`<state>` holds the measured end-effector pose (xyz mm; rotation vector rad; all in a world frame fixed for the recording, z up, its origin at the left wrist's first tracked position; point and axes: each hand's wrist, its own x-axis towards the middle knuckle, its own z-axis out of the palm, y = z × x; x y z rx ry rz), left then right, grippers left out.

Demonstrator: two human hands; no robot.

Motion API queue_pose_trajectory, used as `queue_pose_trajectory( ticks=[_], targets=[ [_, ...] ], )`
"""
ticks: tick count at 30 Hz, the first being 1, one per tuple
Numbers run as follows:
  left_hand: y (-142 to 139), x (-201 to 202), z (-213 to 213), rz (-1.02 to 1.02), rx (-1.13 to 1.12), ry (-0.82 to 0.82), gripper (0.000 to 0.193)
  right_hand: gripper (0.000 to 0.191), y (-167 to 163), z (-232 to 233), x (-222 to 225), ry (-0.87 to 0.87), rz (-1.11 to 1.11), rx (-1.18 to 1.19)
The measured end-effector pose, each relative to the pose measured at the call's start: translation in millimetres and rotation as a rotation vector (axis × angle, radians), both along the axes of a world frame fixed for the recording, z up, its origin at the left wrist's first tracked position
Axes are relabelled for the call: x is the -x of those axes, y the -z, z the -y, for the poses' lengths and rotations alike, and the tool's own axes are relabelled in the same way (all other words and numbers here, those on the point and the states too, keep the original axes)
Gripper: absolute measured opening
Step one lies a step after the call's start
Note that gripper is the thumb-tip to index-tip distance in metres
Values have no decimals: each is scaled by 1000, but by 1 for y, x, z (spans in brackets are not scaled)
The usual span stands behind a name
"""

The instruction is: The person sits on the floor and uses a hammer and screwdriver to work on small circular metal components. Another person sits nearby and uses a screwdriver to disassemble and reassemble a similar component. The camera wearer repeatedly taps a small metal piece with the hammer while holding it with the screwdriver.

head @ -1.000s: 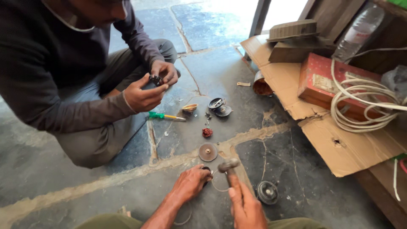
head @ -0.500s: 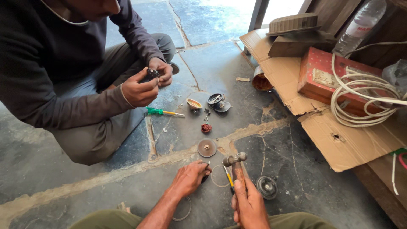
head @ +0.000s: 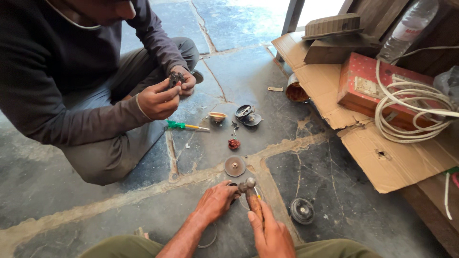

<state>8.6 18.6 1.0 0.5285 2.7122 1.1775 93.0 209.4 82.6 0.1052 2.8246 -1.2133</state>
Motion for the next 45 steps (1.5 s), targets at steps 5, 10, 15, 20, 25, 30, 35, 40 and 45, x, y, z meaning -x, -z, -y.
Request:
queue_pose_trajectory(
  ticks=[5,10,15,20,25,30,35,40,45],
  targets=[
    [0,-1,0,14,-48,-16,14,50,0,-2,-4,44,-89,13],
    [2,2,-2,8,2,-14,13,55,-2,-3,5,43,130,-68],
    [9,3,-1,-6,-47,9,12,44,-5,-10,-16,149,-319,148],
    [9,1,-2,-32,-30,5,13,57,9,-3,-12,362,-429,563],
    [0,2,0,97,15,-46,14,51,10,-5,6,62,102,-53],
    [-8,-1,2,27,-44,-43,15,45,-10,-3,4,124,58,45],
    [-15,1,2,142,-44,-83,18,52,-26,-4,6,214,226,367],
    [-11,2,1,64,-75,-74,19,53,-32,-5,8,236,251,360],
    [-7,1,0,46,-46,-69,18,49,-37,0,6,200,203,306]
  ],
)
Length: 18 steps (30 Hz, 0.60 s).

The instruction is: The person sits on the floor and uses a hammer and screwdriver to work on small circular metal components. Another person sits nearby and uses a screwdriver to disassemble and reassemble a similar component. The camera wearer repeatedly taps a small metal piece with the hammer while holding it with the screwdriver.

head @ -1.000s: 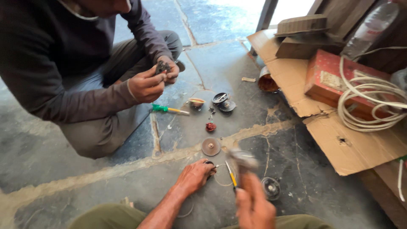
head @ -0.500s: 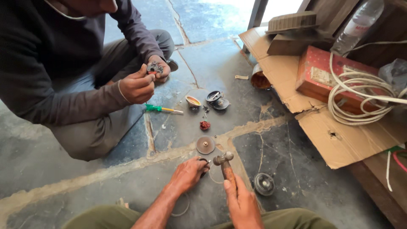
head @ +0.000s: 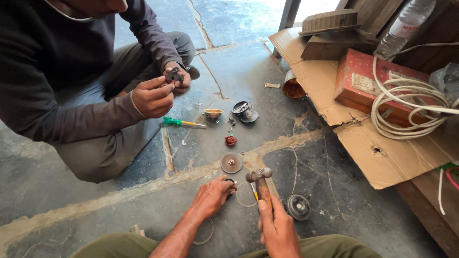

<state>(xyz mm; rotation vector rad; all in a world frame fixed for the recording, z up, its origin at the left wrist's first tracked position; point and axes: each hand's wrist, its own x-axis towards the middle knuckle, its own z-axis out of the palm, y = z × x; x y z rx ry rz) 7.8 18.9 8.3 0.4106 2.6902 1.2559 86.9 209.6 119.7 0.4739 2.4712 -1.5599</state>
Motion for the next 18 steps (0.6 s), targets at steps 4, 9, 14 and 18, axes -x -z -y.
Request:
queue_pose_trajectory(
  ticks=[4,9,14,18],
  targets=[
    [4,0,0,2,4,6,17,55,1,5,-10,21,-141,-28],
    [12,2,0,-64,40,41,16,49,16,10,-5,-137,-313,-337],
    [17,4,-1,-70,33,34,16,49,24,9,-2,-143,-286,-349],
    [20,4,-1,-54,15,44,18,55,19,-2,-22,123,-303,-26]
  ],
)
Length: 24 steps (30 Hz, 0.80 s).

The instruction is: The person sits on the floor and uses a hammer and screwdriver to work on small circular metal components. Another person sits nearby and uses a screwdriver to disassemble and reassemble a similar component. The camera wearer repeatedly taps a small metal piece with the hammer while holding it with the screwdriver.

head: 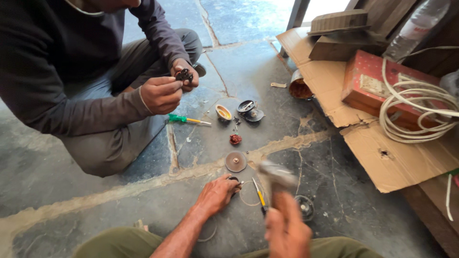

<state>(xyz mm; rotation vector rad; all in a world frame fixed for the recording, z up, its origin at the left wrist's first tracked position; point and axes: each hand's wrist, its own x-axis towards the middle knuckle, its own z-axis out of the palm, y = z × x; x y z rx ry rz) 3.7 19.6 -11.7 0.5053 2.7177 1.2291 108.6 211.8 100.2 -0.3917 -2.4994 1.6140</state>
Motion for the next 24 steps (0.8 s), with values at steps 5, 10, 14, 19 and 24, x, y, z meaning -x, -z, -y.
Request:
queue_pose_trajectory(
  ticks=[5,10,14,19,24],
  targets=[
    [0,-1,-1,-31,5,-9,17,57,5,-9,1,203,-98,1068],
    [-11,-3,0,39,42,-27,14,50,11,7,16,-236,160,-371],
    [-21,-6,2,82,-36,-86,15,45,1,7,19,-179,120,-319],
    [-32,-5,1,132,-76,-110,18,45,-7,-1,21,-100,351,115],
    [-37,-4,3,126,-74,-91,19,46,-11,-3,23,-57,387,253]
  ],
)
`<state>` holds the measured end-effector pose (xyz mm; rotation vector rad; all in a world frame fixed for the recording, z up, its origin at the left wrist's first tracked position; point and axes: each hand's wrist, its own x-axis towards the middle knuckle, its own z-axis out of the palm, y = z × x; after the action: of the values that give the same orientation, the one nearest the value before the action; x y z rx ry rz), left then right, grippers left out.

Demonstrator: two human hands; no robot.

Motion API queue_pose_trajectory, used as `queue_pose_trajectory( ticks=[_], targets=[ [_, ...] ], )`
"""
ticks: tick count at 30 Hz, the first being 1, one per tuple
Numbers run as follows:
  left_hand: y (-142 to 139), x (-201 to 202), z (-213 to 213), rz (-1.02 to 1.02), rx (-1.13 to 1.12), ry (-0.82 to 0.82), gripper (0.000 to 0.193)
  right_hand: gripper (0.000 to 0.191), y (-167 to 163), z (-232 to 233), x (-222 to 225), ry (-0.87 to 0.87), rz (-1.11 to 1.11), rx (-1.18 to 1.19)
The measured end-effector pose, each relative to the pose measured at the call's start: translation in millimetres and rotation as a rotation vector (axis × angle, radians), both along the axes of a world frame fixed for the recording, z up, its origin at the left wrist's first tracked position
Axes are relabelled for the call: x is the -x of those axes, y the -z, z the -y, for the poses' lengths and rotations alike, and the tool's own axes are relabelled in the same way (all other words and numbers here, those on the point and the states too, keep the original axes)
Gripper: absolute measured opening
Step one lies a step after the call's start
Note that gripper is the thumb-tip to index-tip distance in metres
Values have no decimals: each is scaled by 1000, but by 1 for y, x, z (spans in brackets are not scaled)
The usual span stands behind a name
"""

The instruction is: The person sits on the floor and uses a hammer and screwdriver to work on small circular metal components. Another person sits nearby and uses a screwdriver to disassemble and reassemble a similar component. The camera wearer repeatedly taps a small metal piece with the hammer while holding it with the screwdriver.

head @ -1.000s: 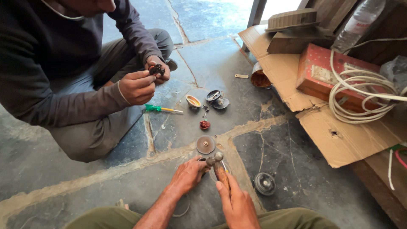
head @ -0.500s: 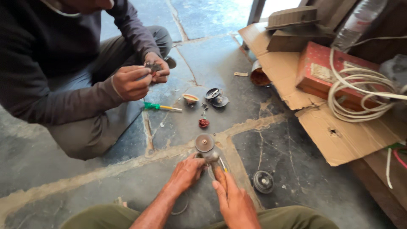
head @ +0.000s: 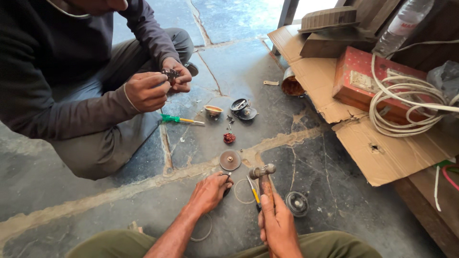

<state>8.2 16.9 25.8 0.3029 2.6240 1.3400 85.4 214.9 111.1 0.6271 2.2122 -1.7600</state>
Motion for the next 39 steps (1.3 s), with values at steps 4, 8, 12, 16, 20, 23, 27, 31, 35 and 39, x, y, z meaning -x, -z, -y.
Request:
queue_pose_trajectory(
  ticks=[4,8,12,16,20,23,27,31,35,39],
  targets=[
    [2,-1,0,17,13,-1,19,45,-8,2,0,-21,5,13],
    [10,1,0,4,53,16,19,42,-15,5,-2,-40,-59,-87],
    [22,3,-1,-85,98,59,19,44,-16,7,-15,-25,-347,-153],
    [28,4,-1,-77,101,68,17,35,-9,8,-28,-28,-594,-289],
    [22,1,-1,-69,72,65,15,45,5,12,-15,-232,-464,-569],
    [18,0,-1,34,72,30,15,41,5,13,-2,-286,-291,-519],
    [24,3,-2,-76,82,56,15,47,-16,10,-13,-62,-475,-338],
    [36,4,-1,-129,79,71,16,55,-26,12,-38,201,-848,13],
    [41,3,-1,-81,85,57,14,64,2,16,-20,323,-759,302],
    [41,3,3,-251,57,103,24,43,26,9,-3,-395,-208,-584]
  ],
)
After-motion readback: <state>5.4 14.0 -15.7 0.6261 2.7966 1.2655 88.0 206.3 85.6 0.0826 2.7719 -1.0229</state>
